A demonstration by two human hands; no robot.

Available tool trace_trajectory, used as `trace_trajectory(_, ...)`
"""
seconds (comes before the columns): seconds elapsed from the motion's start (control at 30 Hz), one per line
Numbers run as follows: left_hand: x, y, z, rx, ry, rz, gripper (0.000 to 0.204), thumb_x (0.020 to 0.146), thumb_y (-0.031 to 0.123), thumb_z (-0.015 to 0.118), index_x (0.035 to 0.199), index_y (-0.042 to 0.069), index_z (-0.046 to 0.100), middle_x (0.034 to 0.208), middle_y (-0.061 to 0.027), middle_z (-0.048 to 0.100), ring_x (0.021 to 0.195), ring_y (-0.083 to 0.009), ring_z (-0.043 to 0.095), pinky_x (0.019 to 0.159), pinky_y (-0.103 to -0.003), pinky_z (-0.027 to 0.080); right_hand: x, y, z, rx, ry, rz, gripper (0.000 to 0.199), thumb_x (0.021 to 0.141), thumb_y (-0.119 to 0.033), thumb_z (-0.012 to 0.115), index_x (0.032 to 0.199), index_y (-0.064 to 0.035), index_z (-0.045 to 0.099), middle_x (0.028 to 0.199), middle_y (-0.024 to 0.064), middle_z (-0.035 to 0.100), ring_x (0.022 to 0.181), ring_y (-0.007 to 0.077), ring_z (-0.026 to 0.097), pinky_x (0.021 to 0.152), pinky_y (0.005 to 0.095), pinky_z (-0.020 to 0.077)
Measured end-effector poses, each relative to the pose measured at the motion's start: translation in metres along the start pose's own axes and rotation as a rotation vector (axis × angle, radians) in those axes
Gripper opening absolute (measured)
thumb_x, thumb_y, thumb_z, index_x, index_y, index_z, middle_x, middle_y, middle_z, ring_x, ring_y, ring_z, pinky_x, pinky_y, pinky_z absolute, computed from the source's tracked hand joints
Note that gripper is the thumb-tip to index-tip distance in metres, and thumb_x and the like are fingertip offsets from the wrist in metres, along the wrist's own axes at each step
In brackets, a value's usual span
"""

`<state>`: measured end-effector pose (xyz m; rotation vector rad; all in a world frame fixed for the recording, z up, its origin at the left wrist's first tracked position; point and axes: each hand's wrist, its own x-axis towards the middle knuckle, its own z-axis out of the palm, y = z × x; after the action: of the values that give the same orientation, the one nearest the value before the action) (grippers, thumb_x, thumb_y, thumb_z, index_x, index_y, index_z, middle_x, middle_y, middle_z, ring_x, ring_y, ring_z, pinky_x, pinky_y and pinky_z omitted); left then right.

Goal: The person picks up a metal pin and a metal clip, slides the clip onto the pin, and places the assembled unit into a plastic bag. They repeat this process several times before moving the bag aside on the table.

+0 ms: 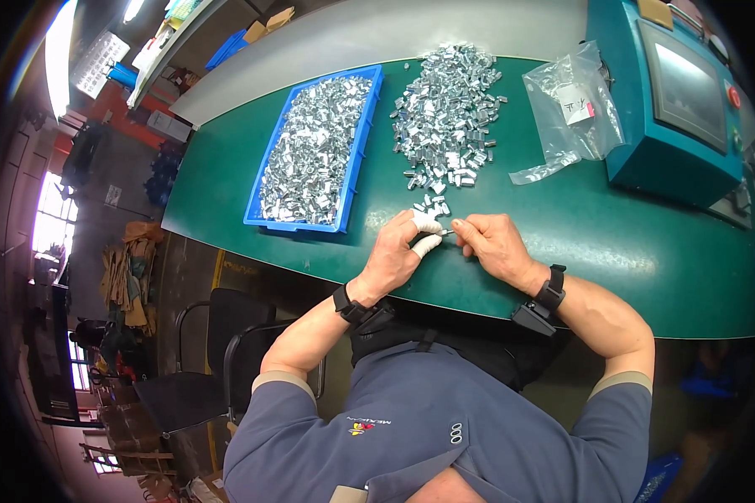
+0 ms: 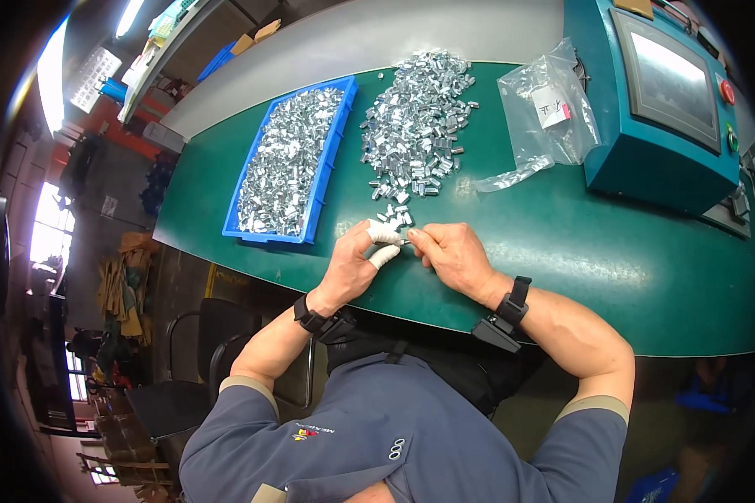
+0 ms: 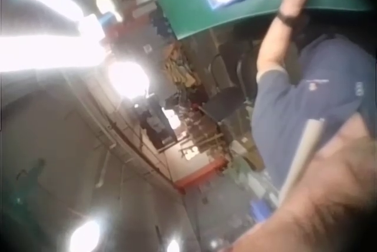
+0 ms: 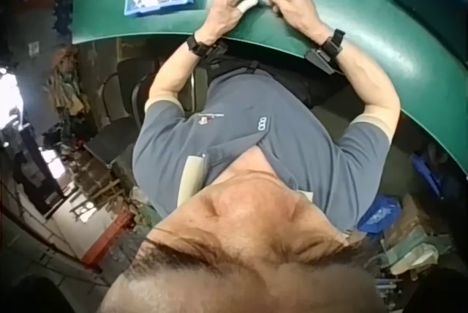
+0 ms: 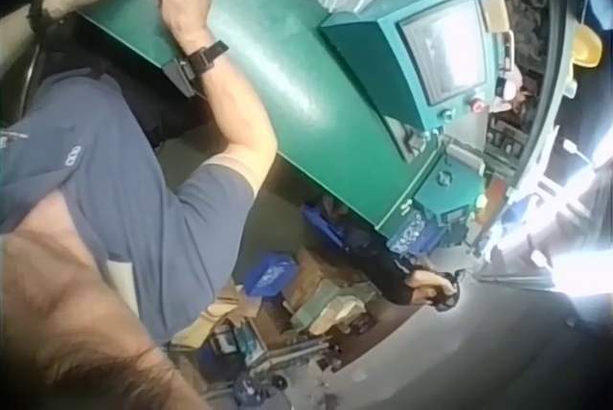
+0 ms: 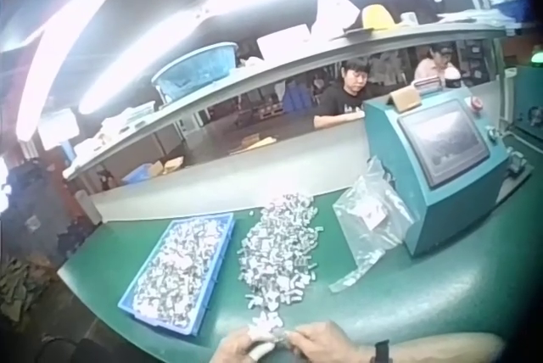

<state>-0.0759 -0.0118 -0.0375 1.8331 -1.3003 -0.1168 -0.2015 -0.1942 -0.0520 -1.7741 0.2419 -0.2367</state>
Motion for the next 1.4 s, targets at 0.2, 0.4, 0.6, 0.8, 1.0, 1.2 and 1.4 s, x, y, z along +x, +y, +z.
trace_trajectory(0.2,-0.002,-0.001,-0.003,0.035,0.017,0.015,0.018,0.084,0.003,0.080,0.099,0.005,0.070,0.094,-0.0100,0.069,0.091,-0.0314,0.066,0.079,-0.041,0.053,0.002,0.000,0.003,-0.002,-0.002,-0.037,0.041,0.107,-0.031,0.061,0.081,-0.0002,0.071,0.064,0.0044,0.066,0.059,0.0099,0.060,0.055,0.0288,0.0460)
trace_trajectory(0.4,0.004,-0.001,-0.039,0.211,0.028,0.050,0.017,0.085,0.001,0.079,0.099,0.005,0.071,0.098,-0.0095,0.070,0.094,-0.0300,0.067,0.083,-0.040,0.054,0.004,0.014,0.001,0.209,0.113,0.010,0.038,0.108,-0.030,0.060,0.087,-0.0004,0.070,0.074,0.0011,0.067,0.067,0.0078,0.062,0.060,0.0255,0.0470)
trace_trajectory(0.6,0.031,-0.073,-0.138,0.574,0.303,0.006,0.013,0.088,0.005,0.078,0.100,0.006,0.073,0.094,-0.0112,0.071,0.087,-0.0260,0.069,0.079,-0.036,0.055,0.002,0.010,0.001,0.207,0.117,0.019,0.039,0.109,-0.030,0.059,0.087,0.0000,0.069,0.075,0.0012,0.067,0.067,0.0076,0.061,0.061,0.0249,0.0474)
trace_trajectory(0.8,0.048,-0.075,-0.141,0.688,0.270,0.082,0.026,0.085,0.005,0.079,0.111,0.008,0.074,0.104,-0.0129,0.073,0.100,-0.0333,0.069,0.090,-0.040,0.054,0.008,0.012,0.001,0.240,0.148,0.021,0.038,0.109,-0.030,0.059,0.087,0.0003,0.069,0.078,0.0019,0.068,0.068,0.0077,0.061,0.062,0.0248,0.0476)
trace_trajectory(1.0,0.029,-0.039,-0.045,0.391,-0.169,0.062,0.030,0.086,0.009,0.080,0.115,0.009,0.073,0.107,-0.0092,0.067,0.101,-0.0310,0.065,0.086,-0.039,0.054,0.008,0.015,0.002,0.274,0.177,-0.011,0.038,0.107,-0.032,0.062,0.087,-0.0014,0.070,0.070,0.0016,0.066,0.064,0.0064,0.057,0.058,0.0248,0.0445)
trace_trajectory(1.2,0.023,-0.041,-0.040,0.349,-0.119,0.043,0.019,0.085,0.005,0.080,0.103,0.007,0.074,0.103,-0.0078,0.067,0.096,-0.0287,0.065,0.083,-0.038,0.054,0.009,0.020,0.006,0.180,0.151,-0.035,0.030,0.104,-0.028,0.064,0.092,-0.0010,0.071,0.073,0.0018,0.069,0.065,0.0072,0.058,0.059,0.0265,0.0461)
trace_trajectory(1.4,0.020,-0.016,-0.034,0.206,-0.084,0.042,0.018,0.085,0.000,0.080,0.101,0.005,0.073,0.100,-0.0078,0.068,0.095,-0.0261,0.067,0.082,-0.036,0.054,0.008,0.015,0.002,0.137,0.117,0.014,0.026,0.106,-0.023,0.063,0.097,-0.0002,0.070,0.079,0.0008,0.069,0.073,0.0066,0.060,0.067,0.0245,0.0485)
